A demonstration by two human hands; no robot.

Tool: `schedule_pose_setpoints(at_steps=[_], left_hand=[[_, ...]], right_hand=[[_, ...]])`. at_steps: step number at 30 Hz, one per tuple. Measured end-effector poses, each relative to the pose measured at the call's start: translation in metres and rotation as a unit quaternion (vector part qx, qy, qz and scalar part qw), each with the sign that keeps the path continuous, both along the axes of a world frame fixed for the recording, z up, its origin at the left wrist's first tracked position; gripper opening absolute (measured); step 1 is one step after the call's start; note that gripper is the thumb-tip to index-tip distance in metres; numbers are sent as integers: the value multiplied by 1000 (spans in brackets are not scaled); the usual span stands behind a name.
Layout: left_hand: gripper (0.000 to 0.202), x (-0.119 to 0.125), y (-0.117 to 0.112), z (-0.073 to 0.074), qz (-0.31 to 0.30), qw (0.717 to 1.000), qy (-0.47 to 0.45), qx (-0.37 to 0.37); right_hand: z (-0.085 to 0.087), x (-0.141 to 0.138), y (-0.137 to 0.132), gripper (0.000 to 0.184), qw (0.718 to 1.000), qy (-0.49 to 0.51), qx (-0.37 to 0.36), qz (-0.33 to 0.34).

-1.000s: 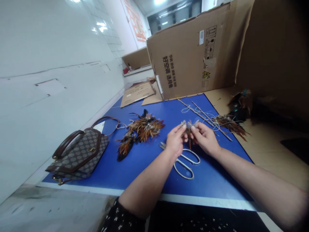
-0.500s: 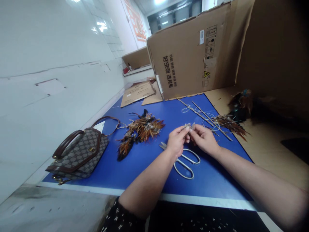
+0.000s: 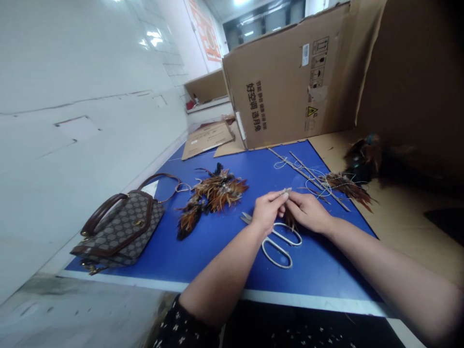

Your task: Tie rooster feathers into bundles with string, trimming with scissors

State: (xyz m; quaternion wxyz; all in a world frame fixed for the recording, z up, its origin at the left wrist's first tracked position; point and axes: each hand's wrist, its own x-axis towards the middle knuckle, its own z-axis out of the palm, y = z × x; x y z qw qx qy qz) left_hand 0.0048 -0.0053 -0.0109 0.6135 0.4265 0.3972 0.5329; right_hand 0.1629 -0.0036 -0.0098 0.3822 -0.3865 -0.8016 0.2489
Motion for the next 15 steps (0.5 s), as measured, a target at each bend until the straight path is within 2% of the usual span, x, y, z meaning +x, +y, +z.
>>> schedule_pose_setpoints(at_steps=[6, 11, 13, 15], left_hand=[[55, -1, 2, -1, 5, 1000, 7, -9], [55, -5, 4, 3, 33, 999, -3, -28], [55, -5, 2, 6, 29, 999, 6, -30], [57, -4, 0, 7, 10, 999, 19, -30]], right_hand=[[-4, 3, 0, 24, 992, -89, 65, -58], [-1, 5, 2, 17, 983, 2, 141, -118], [-2, 6, 4, 24, 975, 45, 171, -134], [-4, 6, 7, 30, 971, 64, 196, -120]])
